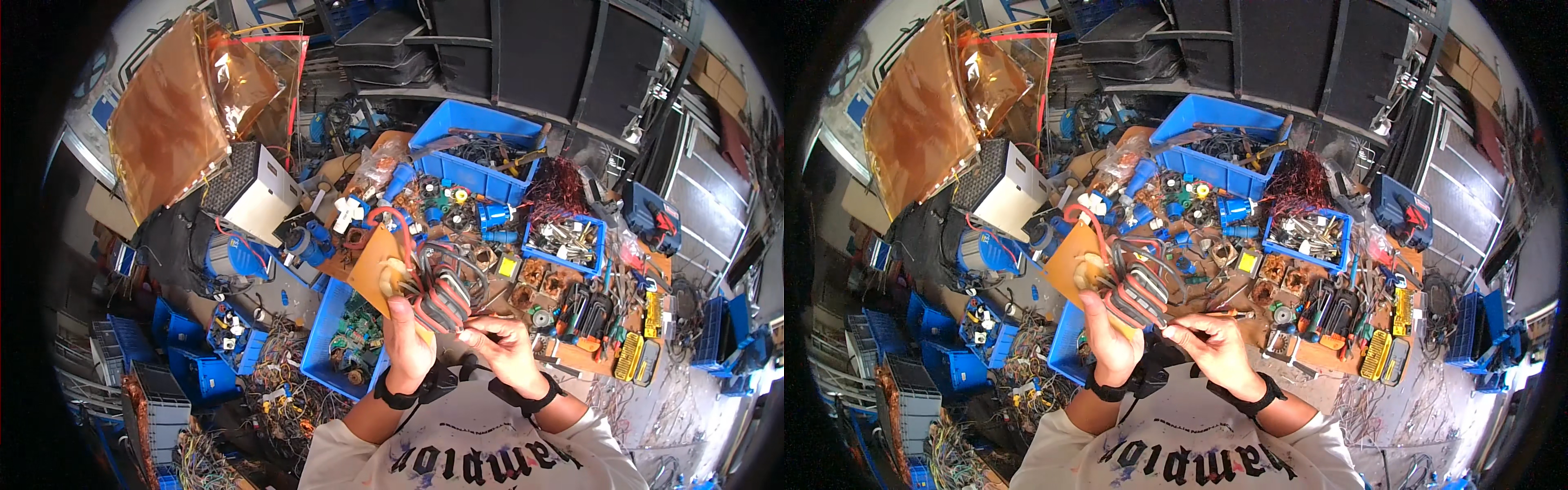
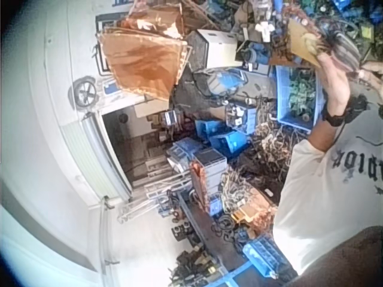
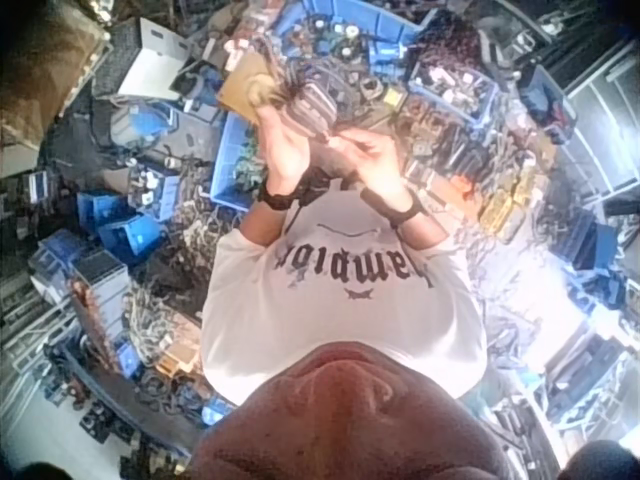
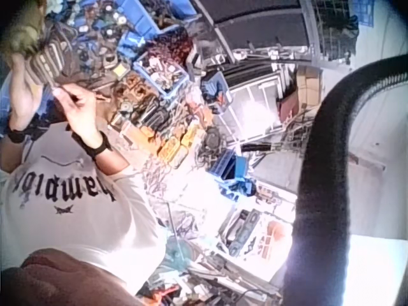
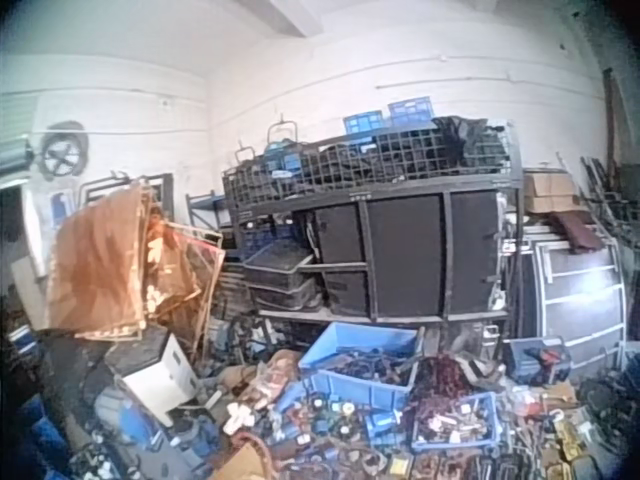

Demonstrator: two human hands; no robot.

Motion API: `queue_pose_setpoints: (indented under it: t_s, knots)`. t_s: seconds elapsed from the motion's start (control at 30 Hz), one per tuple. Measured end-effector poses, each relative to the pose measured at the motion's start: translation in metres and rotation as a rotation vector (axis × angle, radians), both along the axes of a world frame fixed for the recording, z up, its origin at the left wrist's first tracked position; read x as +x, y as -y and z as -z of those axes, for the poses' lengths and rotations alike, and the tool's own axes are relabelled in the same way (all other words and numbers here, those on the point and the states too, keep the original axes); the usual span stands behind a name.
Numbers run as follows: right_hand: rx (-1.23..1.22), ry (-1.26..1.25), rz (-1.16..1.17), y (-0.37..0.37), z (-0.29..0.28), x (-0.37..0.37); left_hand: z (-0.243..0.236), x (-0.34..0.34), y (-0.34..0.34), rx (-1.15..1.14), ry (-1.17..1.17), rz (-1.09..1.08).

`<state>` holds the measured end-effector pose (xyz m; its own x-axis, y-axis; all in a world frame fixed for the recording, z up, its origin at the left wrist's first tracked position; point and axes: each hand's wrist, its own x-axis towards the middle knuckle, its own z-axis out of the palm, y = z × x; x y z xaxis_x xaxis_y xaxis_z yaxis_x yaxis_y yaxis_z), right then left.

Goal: The person holds a yellow circuit board with attached red and black wires in a cluttered workshop. They repeatedly inspect the connections, twist the wires, and adjust the components on the board using their hands. The person manipulates the board and wires throughout the clip without using external tools.

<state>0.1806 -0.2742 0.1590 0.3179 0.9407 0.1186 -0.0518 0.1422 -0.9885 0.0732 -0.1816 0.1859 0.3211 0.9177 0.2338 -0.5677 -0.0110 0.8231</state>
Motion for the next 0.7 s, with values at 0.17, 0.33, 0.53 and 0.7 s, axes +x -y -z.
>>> queue_pose_setpoints:
  t_s: [0.17,0.33,0.53,0.7]
  knots:
    - [0.036,-0.004,0.021,0.0,-0.011,0.003,0.017,0.001,0.011,-0.013,0.061,0.165]
    - [-0.001,0.07,-0.017,-0.001,-0.011,0.009,0.031,0.001,0.012,0.051,0.028,0.124]
    - [0.026,0.418,0.011,0.0,-0.025,0.024,0.01,0.006,0.0,0.086,0.017,0.072]
    - [-0.119,0.502,-0.024,0.007,-0.013,0.041,0.009,0.005,-0.007,0.096,-0.02,0.018]
